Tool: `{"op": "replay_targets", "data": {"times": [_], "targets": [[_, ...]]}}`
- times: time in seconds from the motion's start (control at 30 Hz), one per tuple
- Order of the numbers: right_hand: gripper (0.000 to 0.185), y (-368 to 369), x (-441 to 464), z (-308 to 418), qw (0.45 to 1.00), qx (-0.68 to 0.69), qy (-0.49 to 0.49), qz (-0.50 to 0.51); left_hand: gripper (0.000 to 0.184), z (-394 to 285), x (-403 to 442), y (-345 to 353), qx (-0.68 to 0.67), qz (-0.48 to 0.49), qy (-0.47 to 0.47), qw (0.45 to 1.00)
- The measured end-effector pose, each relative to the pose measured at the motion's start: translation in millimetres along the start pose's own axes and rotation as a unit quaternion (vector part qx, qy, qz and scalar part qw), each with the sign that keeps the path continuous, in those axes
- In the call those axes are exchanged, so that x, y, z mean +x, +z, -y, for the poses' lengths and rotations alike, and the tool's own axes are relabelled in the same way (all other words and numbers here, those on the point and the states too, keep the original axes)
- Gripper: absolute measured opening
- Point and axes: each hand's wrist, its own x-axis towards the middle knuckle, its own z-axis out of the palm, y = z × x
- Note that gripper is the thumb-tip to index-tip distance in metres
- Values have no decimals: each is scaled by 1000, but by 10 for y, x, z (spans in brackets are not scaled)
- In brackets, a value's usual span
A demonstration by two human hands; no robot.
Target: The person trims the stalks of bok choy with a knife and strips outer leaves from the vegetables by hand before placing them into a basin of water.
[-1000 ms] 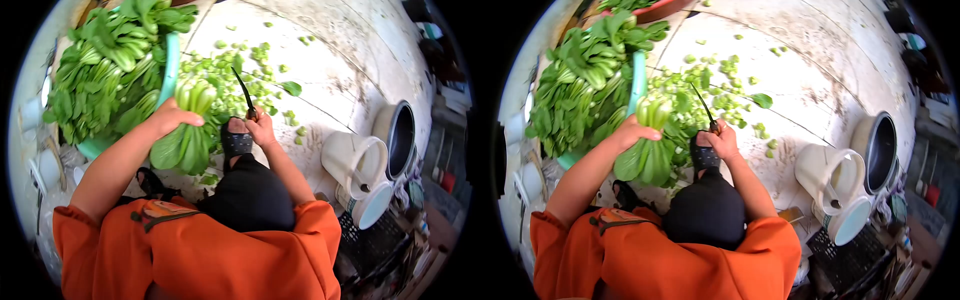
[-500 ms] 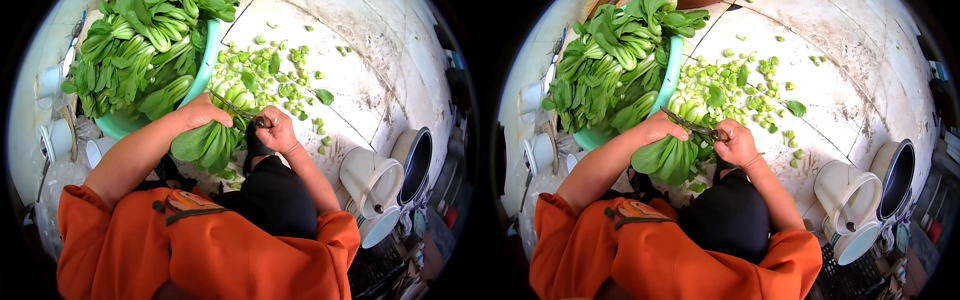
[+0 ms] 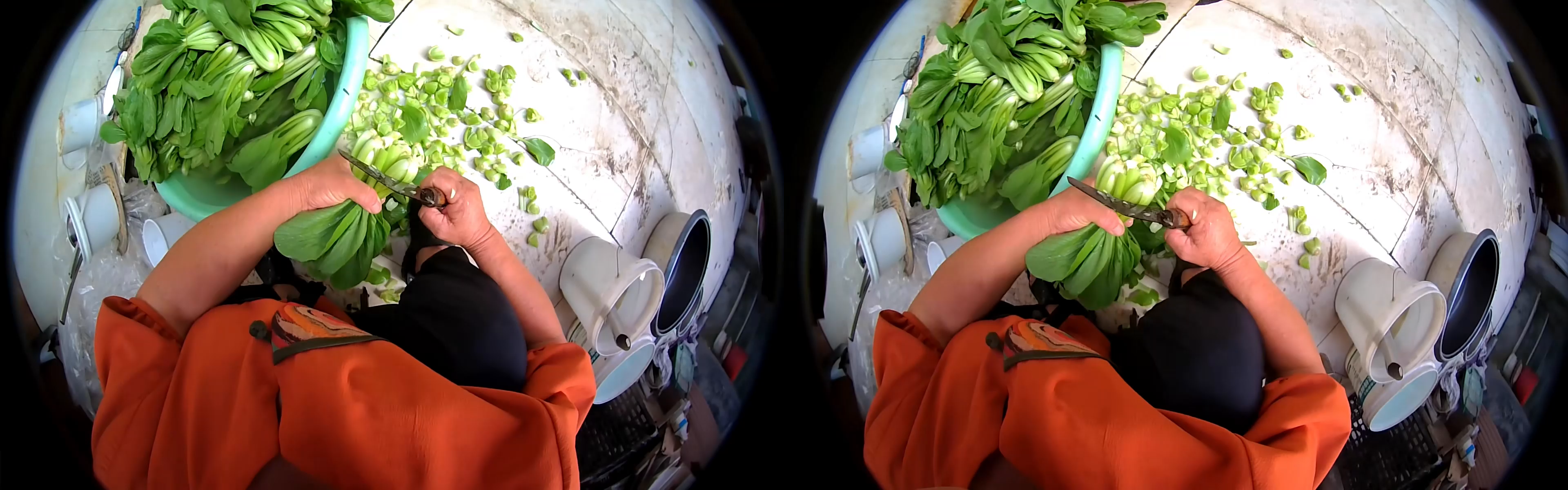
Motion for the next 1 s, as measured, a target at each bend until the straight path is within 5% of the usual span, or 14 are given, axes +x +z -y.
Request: {"op": "replay_targets", "data": {"times": [0.53, 1.0], "targets": [[17, 34, -12, -61, 999, -18, 11, 25, 35, 27, -34, 1, 38, 15, 29, 999], [11, 146, -164, -394, 1000, 12, 13, -16, 51, -35, -150, 185, -33, 28, 8, 999]]}}
